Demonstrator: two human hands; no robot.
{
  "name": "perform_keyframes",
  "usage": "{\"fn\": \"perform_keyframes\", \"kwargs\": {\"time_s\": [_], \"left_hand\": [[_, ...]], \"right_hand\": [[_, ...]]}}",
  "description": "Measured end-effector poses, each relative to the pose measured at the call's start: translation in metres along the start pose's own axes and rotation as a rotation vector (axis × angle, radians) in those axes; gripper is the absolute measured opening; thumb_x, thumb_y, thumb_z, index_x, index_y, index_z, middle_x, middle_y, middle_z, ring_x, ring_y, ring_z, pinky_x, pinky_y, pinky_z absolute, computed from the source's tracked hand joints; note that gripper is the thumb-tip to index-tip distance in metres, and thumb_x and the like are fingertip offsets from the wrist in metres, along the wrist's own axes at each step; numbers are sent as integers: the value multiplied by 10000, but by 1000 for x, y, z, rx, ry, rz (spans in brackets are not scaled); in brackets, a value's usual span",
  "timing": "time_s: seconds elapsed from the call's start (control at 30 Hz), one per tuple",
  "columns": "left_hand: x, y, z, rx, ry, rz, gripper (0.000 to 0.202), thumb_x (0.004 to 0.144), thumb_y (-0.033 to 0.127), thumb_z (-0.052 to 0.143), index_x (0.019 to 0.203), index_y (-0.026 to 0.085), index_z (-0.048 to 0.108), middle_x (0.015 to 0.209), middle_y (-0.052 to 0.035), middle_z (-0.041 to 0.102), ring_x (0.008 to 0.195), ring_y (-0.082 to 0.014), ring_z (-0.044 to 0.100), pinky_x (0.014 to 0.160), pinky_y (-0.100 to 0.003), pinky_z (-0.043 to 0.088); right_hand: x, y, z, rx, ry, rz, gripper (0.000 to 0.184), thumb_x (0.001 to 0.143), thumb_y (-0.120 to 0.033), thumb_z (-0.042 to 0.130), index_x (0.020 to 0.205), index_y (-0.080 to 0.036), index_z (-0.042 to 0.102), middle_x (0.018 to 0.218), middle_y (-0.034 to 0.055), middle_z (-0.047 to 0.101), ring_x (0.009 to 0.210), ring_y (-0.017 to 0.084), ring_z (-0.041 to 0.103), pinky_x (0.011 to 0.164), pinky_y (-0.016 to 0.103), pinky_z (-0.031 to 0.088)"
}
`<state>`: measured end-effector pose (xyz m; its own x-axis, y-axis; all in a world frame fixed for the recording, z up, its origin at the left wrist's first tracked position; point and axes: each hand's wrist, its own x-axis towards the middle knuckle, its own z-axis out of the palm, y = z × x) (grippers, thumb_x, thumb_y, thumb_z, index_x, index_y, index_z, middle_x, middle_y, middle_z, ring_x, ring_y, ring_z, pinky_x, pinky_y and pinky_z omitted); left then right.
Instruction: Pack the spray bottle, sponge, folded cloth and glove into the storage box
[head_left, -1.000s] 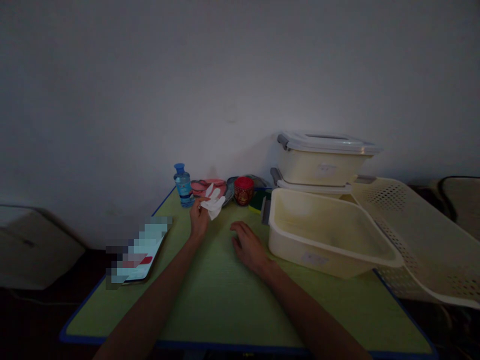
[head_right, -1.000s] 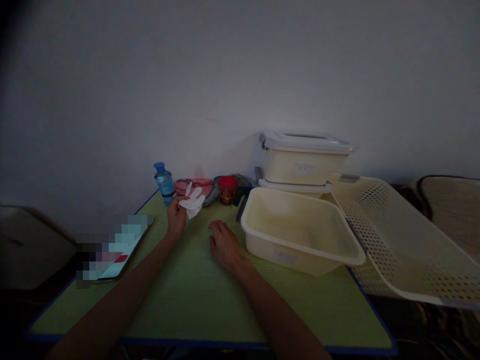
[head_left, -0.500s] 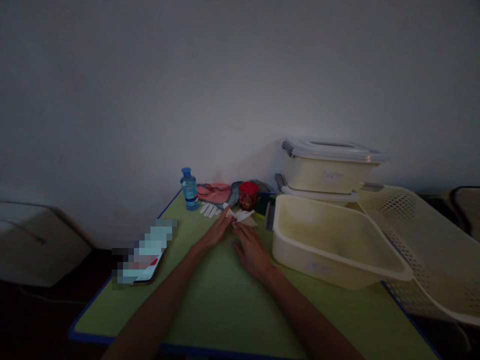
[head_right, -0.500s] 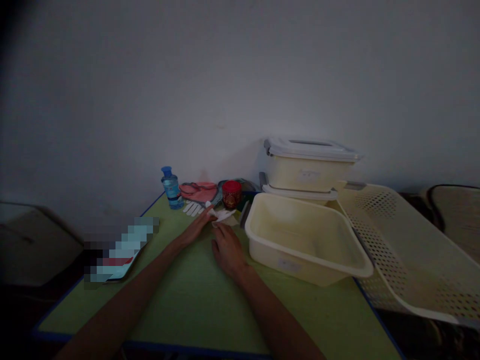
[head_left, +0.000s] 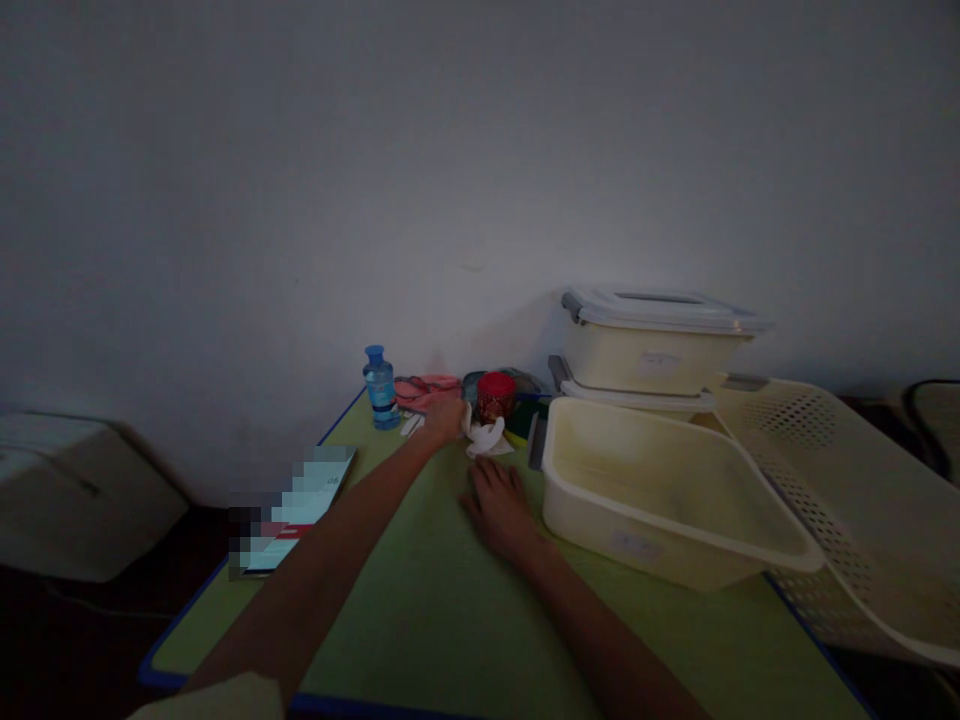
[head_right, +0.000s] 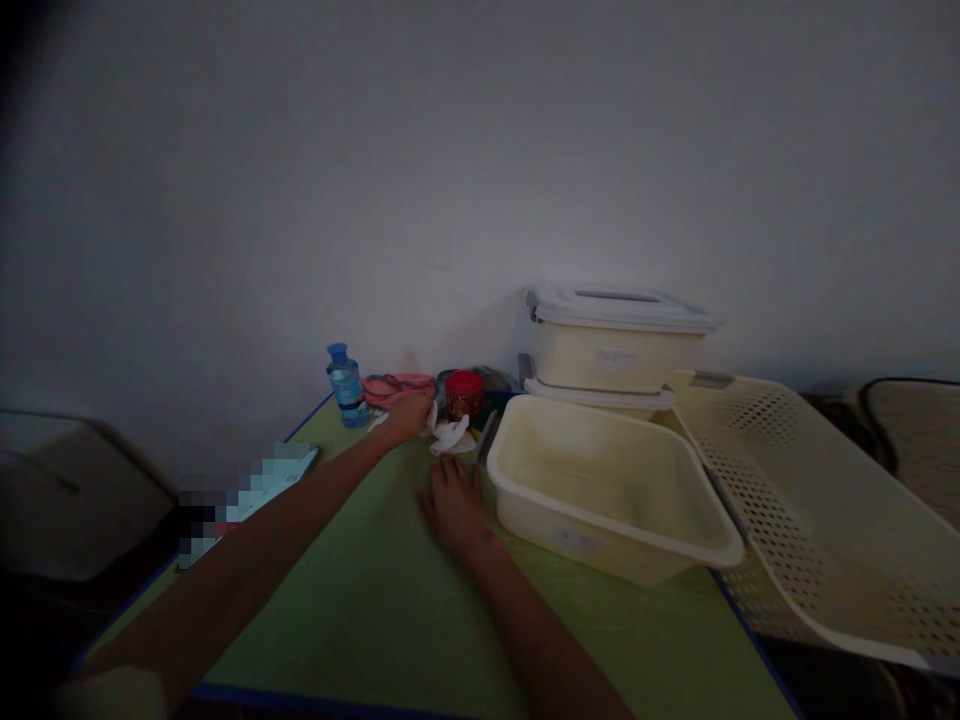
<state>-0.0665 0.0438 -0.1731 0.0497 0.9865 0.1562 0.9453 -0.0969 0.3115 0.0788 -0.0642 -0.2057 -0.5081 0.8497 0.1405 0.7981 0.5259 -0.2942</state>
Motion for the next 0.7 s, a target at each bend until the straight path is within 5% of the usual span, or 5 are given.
{"fn": "perform_keyframes", "kwargs": {"time_s": [0.17,0.47,0.7], "left_hand": [[16,11,-29,47,65,24,337,776,6,383,1070,114,508,1143,-175,536,1052,-256,552,857,-356,436],[48,31,-63,-76,187,-43,271,831,58,340,1051,113,487,1015,-127,619,916,-190,603,744,-284,471],[53,27,-67,-124,123,-22,274,873,98,363,1083,134,537,954,-46,643,778,-121,621,691,-246,493]], "right_hand": [[0,0,0,3,4,11,412,880,-326,368,1241,-143,449,1366,133,396,1268,269,316,1045,487,190],[-1,1,1,-4,7,6,418,883,-328,373,1233,-112,452,1367,147,391,1266,265,309,1048,477,174],[-2,1,0,7,16,-12,411,884,-327,368,1227,-118,453,1363,153,391,1258,267,319,1038,491,183]]}}
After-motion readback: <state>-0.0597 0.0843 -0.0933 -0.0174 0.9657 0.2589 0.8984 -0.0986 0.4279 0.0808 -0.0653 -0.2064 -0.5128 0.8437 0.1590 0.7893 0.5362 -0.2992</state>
